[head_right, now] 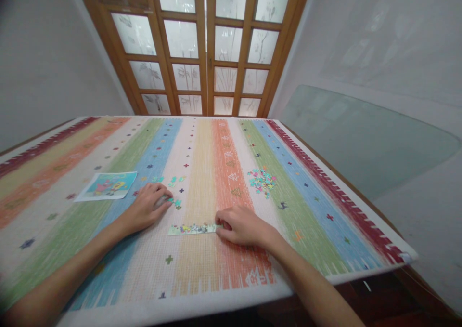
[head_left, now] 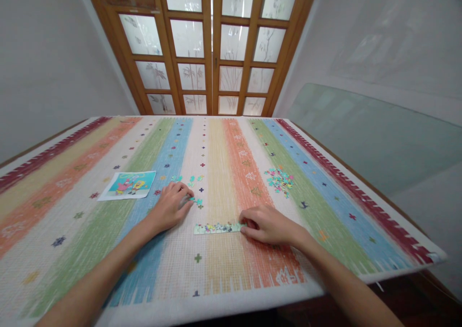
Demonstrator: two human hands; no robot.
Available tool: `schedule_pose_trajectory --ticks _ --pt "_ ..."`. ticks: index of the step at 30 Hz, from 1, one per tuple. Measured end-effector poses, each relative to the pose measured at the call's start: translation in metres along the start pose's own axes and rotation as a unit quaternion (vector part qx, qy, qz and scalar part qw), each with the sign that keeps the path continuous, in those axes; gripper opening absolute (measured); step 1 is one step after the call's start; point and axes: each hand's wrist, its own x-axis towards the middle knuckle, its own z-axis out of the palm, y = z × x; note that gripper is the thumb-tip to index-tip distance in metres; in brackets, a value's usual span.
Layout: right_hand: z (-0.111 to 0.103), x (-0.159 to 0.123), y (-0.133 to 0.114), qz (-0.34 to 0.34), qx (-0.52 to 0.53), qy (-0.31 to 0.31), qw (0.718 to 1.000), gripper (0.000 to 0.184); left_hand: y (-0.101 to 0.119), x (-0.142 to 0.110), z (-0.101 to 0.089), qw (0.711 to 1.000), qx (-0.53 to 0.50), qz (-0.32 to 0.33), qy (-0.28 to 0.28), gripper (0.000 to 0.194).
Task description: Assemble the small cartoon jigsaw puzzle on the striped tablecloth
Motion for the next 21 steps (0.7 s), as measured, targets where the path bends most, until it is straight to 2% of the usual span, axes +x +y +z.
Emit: schedule_pose_trajectory --ticks 5,10,15,21 --pt "-0.002 0.0 -0.002 0.001 0.002 -0.006 1.0 0.011 0.003 -0.001 -0.002 0.999 -0.025 -0.019 -0.006 0.004" --pt "-0.003 0.0 -0.002 0.002 0.004 -0.011 1.0 0.011 0.01 -0.001 -0.008 0.996 -0.082 0.004 -0.027 0.01" --pt "-0.001 -0.001 0.001 -0.006 0.009 -0.005 1.0 0.009 0.014 -0.005 -0.018 0.978 -0.197 0.042 -0.05 0.017" --pt "0.001 -0.001 0.003 -0.015 0.014 -0.006 1.0 0.009 0.023 -0.01 -0.018 0.965 -0.243 0.02 -0.101 0.015"
